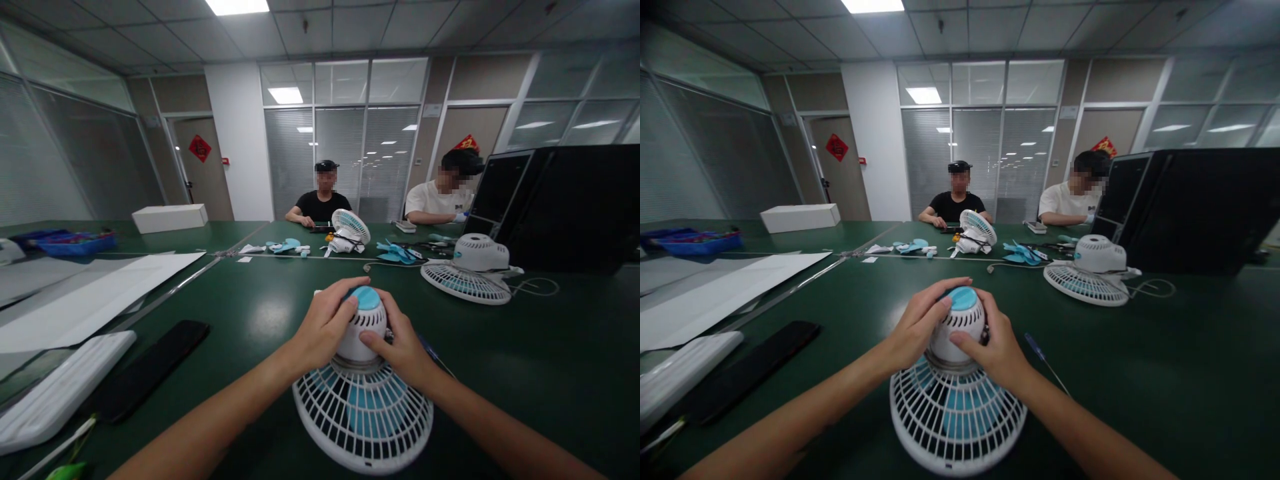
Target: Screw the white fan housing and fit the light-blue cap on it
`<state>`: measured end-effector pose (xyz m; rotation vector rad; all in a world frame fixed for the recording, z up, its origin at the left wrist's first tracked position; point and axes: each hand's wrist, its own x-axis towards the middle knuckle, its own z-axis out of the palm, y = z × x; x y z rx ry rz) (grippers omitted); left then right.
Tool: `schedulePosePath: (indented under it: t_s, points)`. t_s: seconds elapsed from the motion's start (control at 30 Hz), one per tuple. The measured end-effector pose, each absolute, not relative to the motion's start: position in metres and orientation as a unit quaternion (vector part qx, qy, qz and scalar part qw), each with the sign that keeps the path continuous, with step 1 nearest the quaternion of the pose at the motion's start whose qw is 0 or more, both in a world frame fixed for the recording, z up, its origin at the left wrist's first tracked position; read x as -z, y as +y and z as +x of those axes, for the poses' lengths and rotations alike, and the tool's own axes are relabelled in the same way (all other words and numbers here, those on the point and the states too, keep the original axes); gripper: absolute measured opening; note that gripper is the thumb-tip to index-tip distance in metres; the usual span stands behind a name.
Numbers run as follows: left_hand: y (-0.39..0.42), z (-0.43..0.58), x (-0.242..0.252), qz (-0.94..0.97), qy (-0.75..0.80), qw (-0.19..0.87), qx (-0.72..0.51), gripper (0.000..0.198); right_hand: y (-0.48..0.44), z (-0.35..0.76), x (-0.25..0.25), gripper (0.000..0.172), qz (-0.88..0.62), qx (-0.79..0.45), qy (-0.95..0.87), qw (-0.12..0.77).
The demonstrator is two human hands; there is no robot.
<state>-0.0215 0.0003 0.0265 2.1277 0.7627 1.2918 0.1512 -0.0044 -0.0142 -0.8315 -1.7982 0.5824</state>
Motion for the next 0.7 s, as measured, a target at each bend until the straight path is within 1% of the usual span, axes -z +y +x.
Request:
schedulePosePath:
  t_s: [0.2,0.4,0.63,0.7]
  points:
    - [0.003,-0.013,-0.029,0.751,0.318,0.265,-0.514,0.029,-0.001,0.151,0.016,0.058,-0.343,-0.246,-0.746,0.515]
    - [0.009,-0.014,-0.029,0.739,0.317,0.291,-0.519,0.027,-0.004,0.15,0.014,0.057,-0.346,-0.258,-0.741,0.514]
    - [0.012,-0.02,-0.03,0.746,0.282,0.356,-0.488,0.035,-0.004,0.152,0.015,0.061,-0.346,-0.261,-0.746,0.505]
    - [0.011,-0.022,-0.032,0.75,0.275,0.377,-0.468,0.037,-0.004,0.153,0.017,0.067,-0.345,-0.272,-0.747,0.499]
